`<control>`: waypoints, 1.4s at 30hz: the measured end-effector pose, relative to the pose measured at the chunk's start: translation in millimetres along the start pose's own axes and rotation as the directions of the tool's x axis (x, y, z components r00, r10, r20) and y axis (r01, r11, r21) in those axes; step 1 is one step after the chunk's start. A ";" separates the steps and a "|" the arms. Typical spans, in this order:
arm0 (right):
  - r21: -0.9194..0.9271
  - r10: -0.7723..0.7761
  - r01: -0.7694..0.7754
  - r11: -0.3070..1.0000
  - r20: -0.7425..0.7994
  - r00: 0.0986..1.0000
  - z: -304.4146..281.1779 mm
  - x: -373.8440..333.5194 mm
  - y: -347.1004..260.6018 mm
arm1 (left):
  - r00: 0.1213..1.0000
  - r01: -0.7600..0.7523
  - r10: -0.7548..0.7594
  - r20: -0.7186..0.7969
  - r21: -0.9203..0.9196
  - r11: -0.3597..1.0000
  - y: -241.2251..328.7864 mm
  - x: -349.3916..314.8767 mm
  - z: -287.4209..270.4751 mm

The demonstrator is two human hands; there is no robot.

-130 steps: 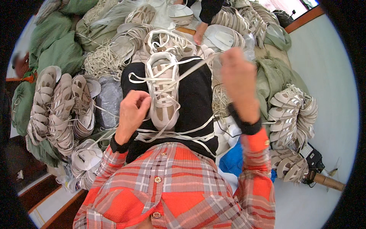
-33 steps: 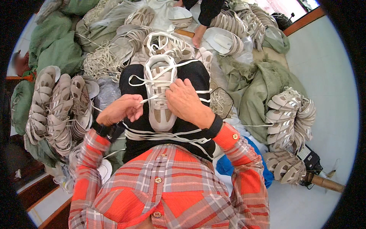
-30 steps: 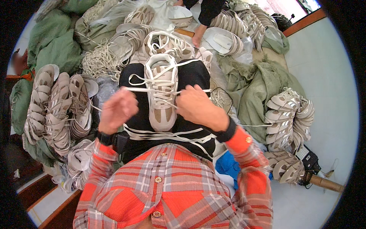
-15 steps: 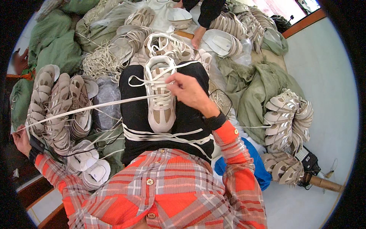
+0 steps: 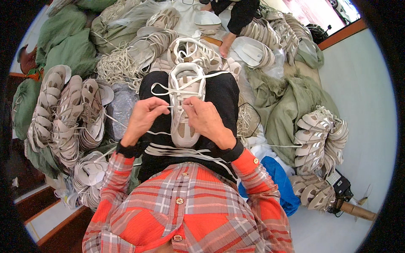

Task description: Manually lacing and threading components for shoe assembly.

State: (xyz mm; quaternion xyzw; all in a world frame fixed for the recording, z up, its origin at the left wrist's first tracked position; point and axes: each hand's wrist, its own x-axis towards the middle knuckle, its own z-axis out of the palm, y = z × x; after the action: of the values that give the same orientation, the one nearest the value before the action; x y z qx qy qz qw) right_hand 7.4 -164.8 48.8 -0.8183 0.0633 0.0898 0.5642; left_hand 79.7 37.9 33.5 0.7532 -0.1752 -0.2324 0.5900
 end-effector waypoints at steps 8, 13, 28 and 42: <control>0.299 0.170 -0.230 0.926 0.213 0.962 2.8 -3.9 -1.3 | 0.969 -0.078 0.220 -0.115 0.702 0.708 6.9 11.1 21.9; 0.721 0.049 -0.294 0.627 0.340 0.939 7.7 -7.6 17.4 | 0.958 -0.157 0.284 -0.048 0.740 0.655 9.6 14.8 27.6; -0.515 -0.370 0.334 0.790 0.036 0.928 9.2 35.5 16.5 | 0.974 0.225 -0.224 -0.026 0.199 0.954 -7.6 33.5 20.4; 0.733 -0.109 0.174 0.658 -0.137 0.985 -73.8 17.9 -15.3 | 0.867 -0.382 0.479 0.133 0.795 0.471 11.8 15.8 52.7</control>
State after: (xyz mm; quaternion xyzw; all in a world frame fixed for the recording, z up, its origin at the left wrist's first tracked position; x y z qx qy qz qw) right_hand 33.6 -228.3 84.4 -0.5236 0.0532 -0.0209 0.8501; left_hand 63.6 -16.0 32.4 0.8777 -0.4119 0.0690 0.2351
